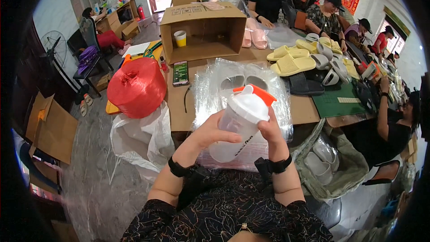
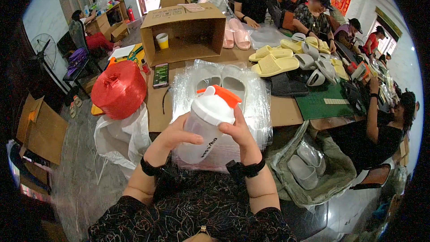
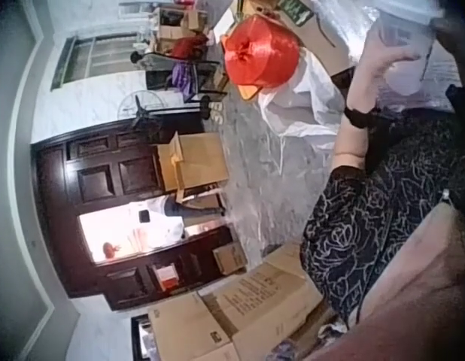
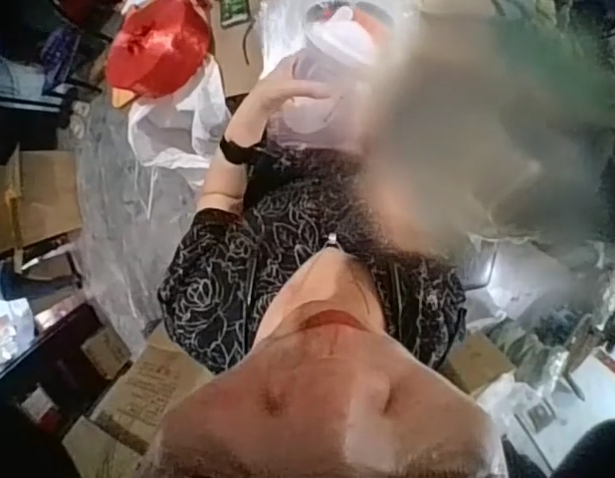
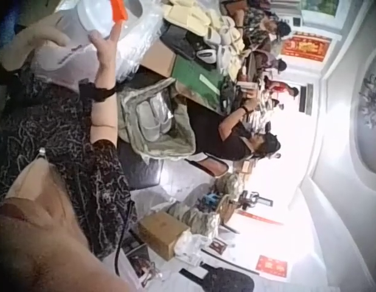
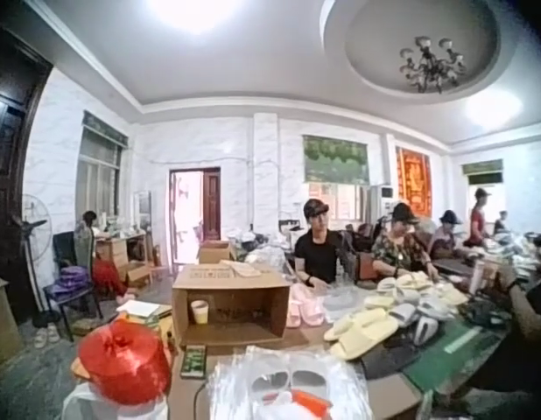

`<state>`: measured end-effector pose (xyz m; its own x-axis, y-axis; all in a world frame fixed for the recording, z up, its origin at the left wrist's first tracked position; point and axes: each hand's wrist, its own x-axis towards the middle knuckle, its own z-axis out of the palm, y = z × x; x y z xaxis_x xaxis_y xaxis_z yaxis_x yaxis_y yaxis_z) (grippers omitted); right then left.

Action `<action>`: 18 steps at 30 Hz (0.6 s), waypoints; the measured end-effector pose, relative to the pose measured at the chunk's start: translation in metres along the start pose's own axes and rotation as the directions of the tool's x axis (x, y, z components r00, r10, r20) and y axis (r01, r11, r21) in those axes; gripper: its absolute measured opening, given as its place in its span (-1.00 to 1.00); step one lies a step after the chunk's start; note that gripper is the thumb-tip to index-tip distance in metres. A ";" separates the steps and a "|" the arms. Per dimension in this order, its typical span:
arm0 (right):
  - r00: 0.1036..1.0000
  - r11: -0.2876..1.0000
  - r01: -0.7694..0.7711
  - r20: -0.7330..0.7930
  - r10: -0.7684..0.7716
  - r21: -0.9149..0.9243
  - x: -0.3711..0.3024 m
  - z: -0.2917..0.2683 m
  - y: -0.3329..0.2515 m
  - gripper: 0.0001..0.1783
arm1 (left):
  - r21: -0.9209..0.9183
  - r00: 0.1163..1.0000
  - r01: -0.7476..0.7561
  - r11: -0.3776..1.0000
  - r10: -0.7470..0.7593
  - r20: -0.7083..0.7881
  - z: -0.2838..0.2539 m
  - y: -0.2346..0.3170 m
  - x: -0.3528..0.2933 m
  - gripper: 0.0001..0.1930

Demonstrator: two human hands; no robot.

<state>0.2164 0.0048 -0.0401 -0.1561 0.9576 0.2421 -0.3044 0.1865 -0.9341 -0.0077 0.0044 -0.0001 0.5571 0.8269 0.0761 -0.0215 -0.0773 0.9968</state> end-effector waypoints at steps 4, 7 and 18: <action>0.986 0.992 0.008 0.167 -0.029 0.125 0.006 -0.009 0.008 0.36 | -0.403 0.970 0.239 0.884 -0.200 0.138 0.021 0.030 -0.029 -0.16; 0.948 0.937 0.071 0.268 -0.170 0.343 0.008 -0.002 0.008 0.32 | -0.691 0.935 0.354 0.630 -0.255 0.246 0.016 0.006 -0.032 -0.12; 0.942 0.906 0.214 -0.168 -0.291 -0.365 -0.002 0.042 -0.019 -0.03 | 0.768 0.798 -0.049 0.638 0.488 -0.354 0.031 -0.017 0.013 0.05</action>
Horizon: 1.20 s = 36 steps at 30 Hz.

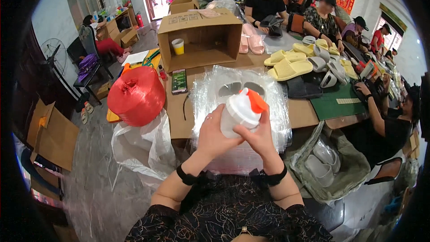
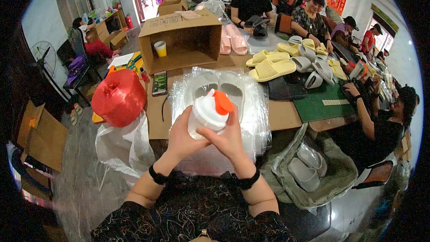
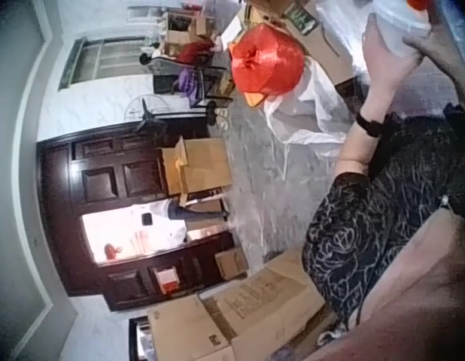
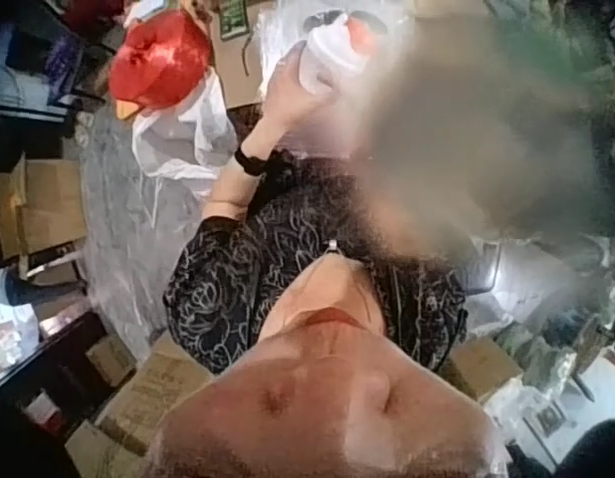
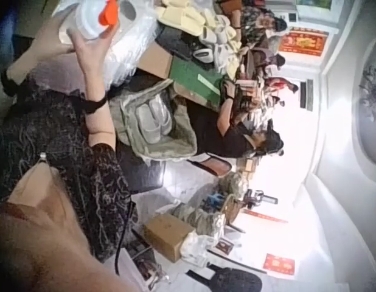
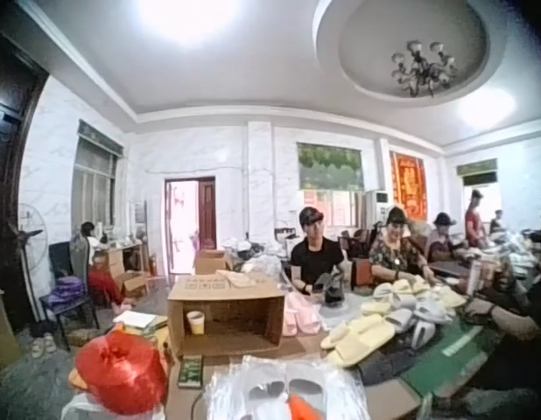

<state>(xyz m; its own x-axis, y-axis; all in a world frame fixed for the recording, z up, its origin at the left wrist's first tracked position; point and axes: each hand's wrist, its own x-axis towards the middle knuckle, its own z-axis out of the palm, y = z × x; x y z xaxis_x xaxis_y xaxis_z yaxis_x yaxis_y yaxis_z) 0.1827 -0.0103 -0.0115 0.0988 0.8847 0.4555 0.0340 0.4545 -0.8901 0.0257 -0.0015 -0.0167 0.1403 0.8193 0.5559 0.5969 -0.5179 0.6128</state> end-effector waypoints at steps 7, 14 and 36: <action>0.958 0.893 -0.081 0.280 -0.052 0.443 0.010 -0.033 -0.009 0.41 | -0.616 0.800 0.398 0.680 0.072 0.596 -0.022 -0.002 -0.004 0.15; 0.985 0.965 -0.115 0.154 0.080 0.236 -0.013 -0.037 -0.028 0.18 | -0.494 0.912 0.276 0.824 -0.063 0.405 -0.019 0.010 -0.009 0.07; 0.978 0.893 -0.096 0.210 0.002 0.440 -0.014 -0.034 -0.042 0.31 | -0.678 0.677 0.606 0.417 0.177 0.714 -0.032 0.000 -0.007 0.05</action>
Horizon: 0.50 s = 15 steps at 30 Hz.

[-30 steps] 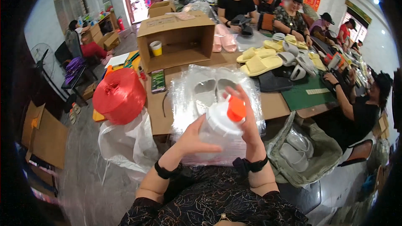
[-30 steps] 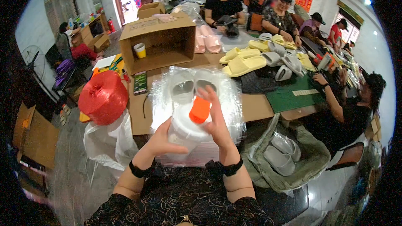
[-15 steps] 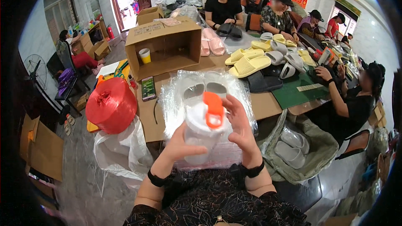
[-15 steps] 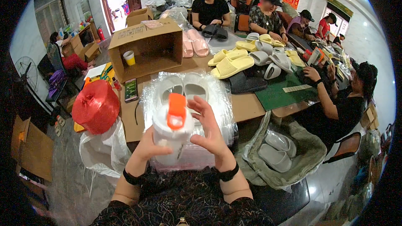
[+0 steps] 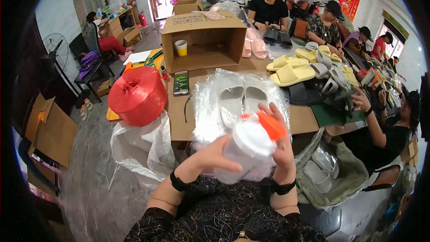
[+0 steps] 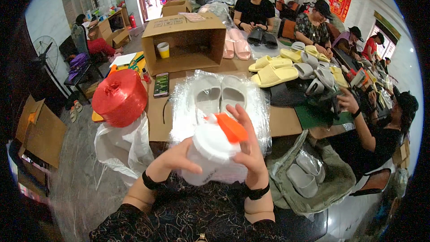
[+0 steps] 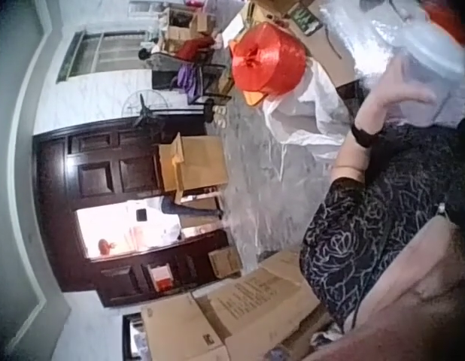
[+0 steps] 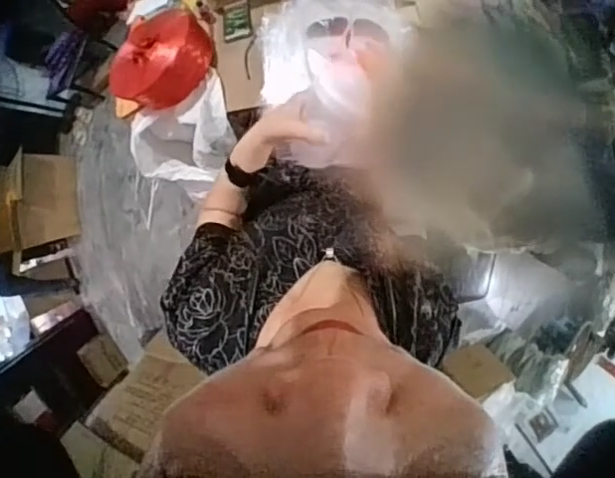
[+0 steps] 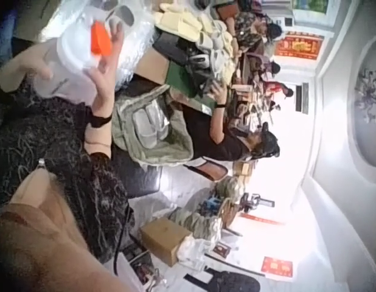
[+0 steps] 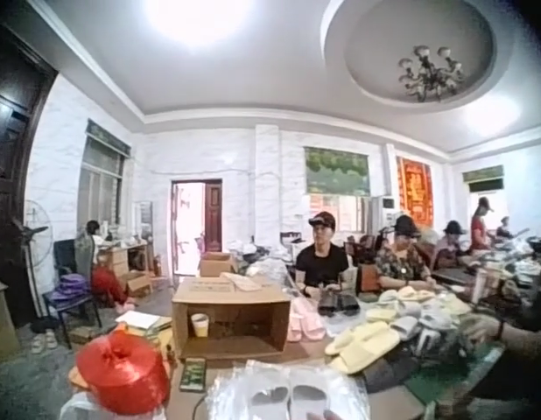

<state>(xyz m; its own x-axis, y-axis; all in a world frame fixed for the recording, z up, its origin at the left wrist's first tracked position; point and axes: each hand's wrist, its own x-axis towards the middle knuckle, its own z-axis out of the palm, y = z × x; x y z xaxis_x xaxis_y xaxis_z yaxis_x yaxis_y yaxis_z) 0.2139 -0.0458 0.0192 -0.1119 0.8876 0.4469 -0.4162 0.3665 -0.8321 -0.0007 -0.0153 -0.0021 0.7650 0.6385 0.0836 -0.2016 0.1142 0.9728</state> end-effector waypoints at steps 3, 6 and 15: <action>0.986 0.992 -0.120 0.117 0.115 0.037 -0.012 -0.018 0.012 0.29 | 0.198 0.997 0.025 0.980 -0.010 -0.080 0.007 0.003 0.000 0.09; 0.985 0.968 -0.166 -0.080 0.154 -0.187 -0.011 -0.009 0.018 0.23 | 0.486 0.953 0.037 0.873 0.116 -0.280 0.019 0.014 0.004 0.08; 0.998 0.998 -0.045 0.053 0.042 0.042 -0.005 0.003 -0.001 0.50 | 0.117 0.998 0.049 0.992 -0.045 -0.032 0.006 0.017 0.002 0.10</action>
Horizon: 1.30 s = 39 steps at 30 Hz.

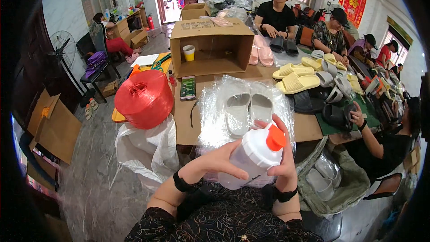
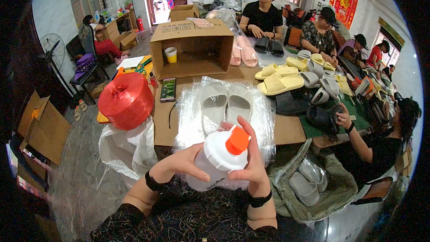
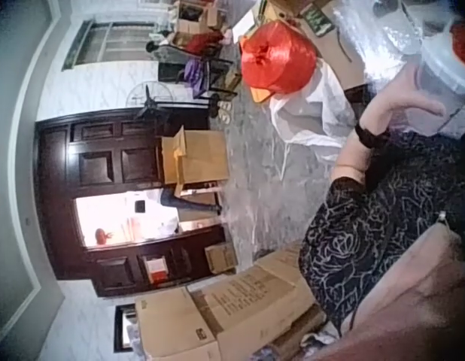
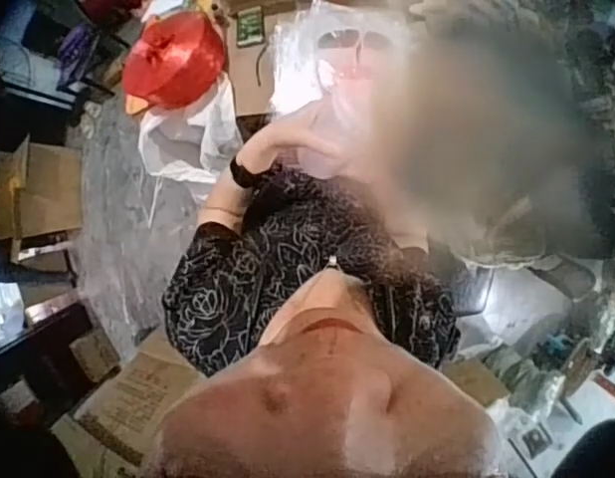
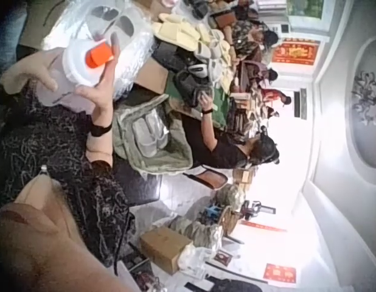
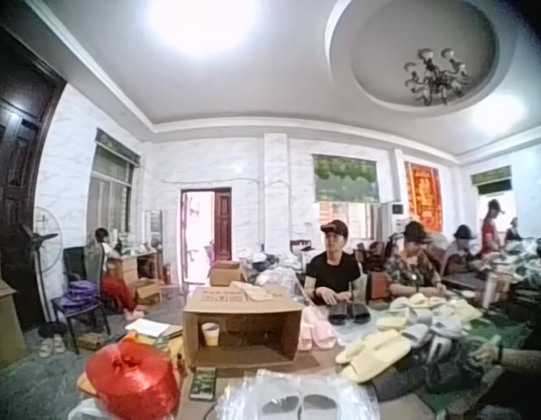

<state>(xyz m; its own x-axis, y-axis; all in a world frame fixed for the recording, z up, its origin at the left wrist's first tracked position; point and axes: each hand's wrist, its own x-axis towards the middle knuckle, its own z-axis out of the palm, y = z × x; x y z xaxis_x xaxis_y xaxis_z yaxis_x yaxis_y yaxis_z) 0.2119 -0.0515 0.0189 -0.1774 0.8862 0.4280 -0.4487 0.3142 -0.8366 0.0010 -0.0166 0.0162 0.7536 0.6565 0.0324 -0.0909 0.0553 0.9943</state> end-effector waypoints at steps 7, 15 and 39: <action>0.988 0.976 0.065 -0.125 -0.092 -0.207 0.002 -0.001 0.018 0.31 | 0.385 0.957 -0.077 0.920 0.177 -0.232 0.010 -0.011 0.006 0.10; 0.961 0.923 0.130 -0.183 -0.207 -0.362 0.037 -0.016 0.025 0.37 | 0.616 0.910 -0.208 0.759 0.382 -0.163 -0.044 -0.024 0.059 0.16; 0.993 0.291 -0.097 -0.071 0.098 -0.952 0.038 -0.126 0.102 -0.37 | 0.310 0.384 -0.015 0.951 0.291 -0.876 -0.384 -0.056 0.322 0.05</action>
<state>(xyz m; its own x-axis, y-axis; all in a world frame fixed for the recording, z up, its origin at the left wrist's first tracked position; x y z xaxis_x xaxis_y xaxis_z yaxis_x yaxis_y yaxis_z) 0.2699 0.0570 -0.0928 -0.1576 0.9347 0.3185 0.7202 0.3295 -0.6105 -0.0013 0.4801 -0.0680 -0.3076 0.9273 0.2134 0.1039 -0.1902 0.9762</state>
